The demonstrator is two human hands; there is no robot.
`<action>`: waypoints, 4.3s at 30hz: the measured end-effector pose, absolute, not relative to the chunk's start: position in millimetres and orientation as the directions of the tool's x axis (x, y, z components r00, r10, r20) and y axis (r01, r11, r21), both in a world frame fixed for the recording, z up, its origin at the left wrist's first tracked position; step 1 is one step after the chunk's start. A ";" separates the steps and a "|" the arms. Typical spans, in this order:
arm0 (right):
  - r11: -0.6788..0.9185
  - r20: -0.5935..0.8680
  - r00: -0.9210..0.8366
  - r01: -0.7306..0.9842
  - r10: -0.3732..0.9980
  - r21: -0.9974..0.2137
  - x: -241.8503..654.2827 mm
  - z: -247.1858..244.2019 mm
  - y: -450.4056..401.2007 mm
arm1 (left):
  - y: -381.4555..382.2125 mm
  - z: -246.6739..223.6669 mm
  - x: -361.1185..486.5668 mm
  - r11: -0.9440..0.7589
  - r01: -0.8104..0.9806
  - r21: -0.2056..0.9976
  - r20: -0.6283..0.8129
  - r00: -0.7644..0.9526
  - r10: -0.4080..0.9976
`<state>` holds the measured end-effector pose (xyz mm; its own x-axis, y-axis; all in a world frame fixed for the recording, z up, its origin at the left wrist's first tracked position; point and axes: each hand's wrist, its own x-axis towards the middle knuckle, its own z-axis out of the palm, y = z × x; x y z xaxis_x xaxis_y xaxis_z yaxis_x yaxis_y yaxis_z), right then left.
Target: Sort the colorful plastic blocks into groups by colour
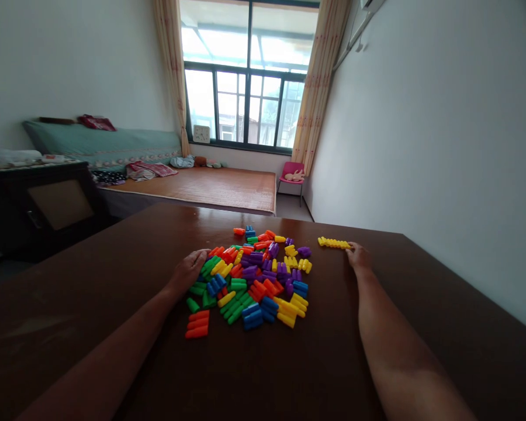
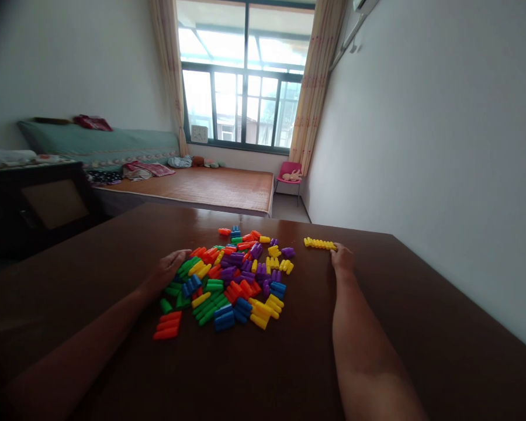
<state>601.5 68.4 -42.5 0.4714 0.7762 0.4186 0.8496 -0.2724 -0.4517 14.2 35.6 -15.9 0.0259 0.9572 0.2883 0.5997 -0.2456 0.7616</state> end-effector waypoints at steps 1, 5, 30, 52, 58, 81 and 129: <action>-0.276 0.426 0.474 0.851 0.771 -0.447 598.5 -38.7 67.4 | 34.8 -14.8 14.9 -0.245 0.604 0.758 0.290 0.024 0.957; -0.241 0.416 0.449 0.853 0.791 -0.463 570.9 -5.9 61.8 | 31.0 -9.9 17.7 -0.238 0.635 0.735 0.290 0.023 0.957; -0.126 -0.344 -0.173 0.708 0.923 -0.695 531.1 38.2 31.8 | 27.9 -7.4 17.6 -0.262 0.624 0.736 0.287 0.063 0.956; -0.179 0.196 0.491 0.616 0.849 -0.767 546.2 0.5 98.2 | 29.0 -6.2 20.2 -0.250 0.651 0.717 0.283 0.055 0.957; -0.217 0.221 0.433 0.754 0.874 -0.620 546.7 -4.3 113.0 | 30.3 -8.1 18.7 -0.283 0.643 0.712 0.305 0.080 0.949; 0.239 0.399 -0.118 0.934 0.909 -0.267 401.5 2.3 62.7 | 31.0 -7.6 19.2 -0.288 0.654 0.700 0.295 0.102 0.950; 0.453 0.370 -0.308 0.787 0.877 -0.419 406.3 18.9 30.0 | 29.1 -7.4 20.2 -0.267 0.654 0.708 0.291 0.075 0.954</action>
